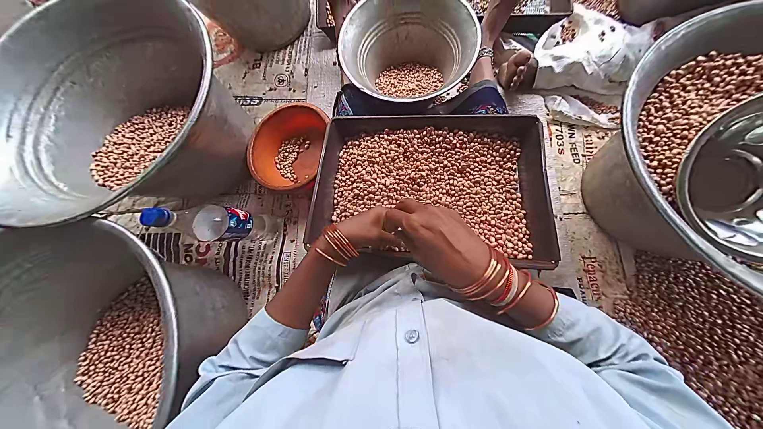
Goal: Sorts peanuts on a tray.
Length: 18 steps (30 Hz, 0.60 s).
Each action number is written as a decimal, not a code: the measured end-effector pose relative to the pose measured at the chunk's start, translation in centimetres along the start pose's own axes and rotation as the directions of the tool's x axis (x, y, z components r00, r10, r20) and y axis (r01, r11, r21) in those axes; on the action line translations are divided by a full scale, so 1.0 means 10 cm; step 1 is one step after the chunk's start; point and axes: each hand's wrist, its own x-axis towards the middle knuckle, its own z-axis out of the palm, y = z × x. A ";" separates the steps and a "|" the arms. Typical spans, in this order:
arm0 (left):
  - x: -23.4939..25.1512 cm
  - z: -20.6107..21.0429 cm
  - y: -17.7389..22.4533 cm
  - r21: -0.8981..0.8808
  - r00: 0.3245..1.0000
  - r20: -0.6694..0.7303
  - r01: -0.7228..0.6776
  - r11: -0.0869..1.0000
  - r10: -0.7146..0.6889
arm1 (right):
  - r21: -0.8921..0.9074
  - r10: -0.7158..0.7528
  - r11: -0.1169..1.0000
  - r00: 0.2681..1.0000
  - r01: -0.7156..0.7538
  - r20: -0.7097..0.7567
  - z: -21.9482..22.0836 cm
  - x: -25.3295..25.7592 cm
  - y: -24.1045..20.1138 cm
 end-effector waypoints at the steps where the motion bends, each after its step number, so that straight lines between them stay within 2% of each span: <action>1: -0.01 -0.15 0.02 0.124 0.997 -0.066 0.041 0.991 -0.033 | 0.001 0.018 1.000 0.999 -0.018 -0.026 -0.04 -0.05 0.07; 3: -0.09 -0.47 0.12 0.331 0.972 -0.230 0.128 0.935 -0.051 | -0.024 0.084 0.996 0.996 -0.085 -0.038 -0.13 -0.16 0.23; 4: -0.15 -0.65 0.19 0.410 0.938 -0.345 0.192 0.891 -0.043 | -0.038 0.121 0.992 0.992 -0.123 -0.039 -0.17 -0.23 0.33; 6: -0.31 -1.03 0.32 0.513 0.810 -0.586 0.354 0.782 0.019 | -0.057 0.200 0.978 0.979 -0.201 -0.032 -0.22 -0.36 0.50; 7: -0.40 -1.20 0.36 0.538 0.747 -0.662 0.409 0.737 0.068 | -0.065 0.240 0.968 0.971 -0.241 -0.020 -0.24 -0.42 0.57; 8: -0.48 -1.32 0.39 0.562 0.713 -0.691 0.422 0.711 0.123 | -0.071 0.258 0.963 0.966 -0.258 -0.009 -0.26 -0.50 0.65; 9: -0.56 -1.38 0.42 0.591 0.709 -0.684 0.398 0.702 0.174 | -0.070 0.261 0.963 0.965 -0.259 0.011 -0.28 -0.57 0.73; 10: -0.62 -1.37 0.43 0.618 0.743 -0.637 0.336 0.711 0.203 | -0.056 0.248 0.968 0.968 -0.246 0.038 -0.30 -0.66 0.79; 11: -0.66 -1.30 0.44 0.627 0.817 -0.543 0.241 0.741 0.195 | -0.026 0.233 0.972 0.969 -0.232 0.078 -0.33 -0.75 0.84; 13: -0.68 -1.10 0.38 0.605 0.968 -0.210 0.016 0.796 0.140 | 0.022 0.204 0.977 0.962 -0.212 0.183 -0.41 -0.94 0.88; 15: -0.61 -0.84 0.27 0.609 0.989 0.102 -0.149 0.779 0.109 | 0.034 0.211 0.972 0.931 -0.231 0.299 -0.49 -1.09 0.87; 17: -0.52 -0.52 0.18 0.639 0.971 0.240 -0.173 0.750 0.020 | 0.024 0.241 0.961 0.876 -0.276 0.417 -0.50 -1.17 0.81; 18: -0.45 -0.34 0.16 0.662 0.967 0.252 -0.150 0.734 -0.029 | 0.007 0.253 0.958 0.852 -0.288 0.459 -0.48 -1.18 0.78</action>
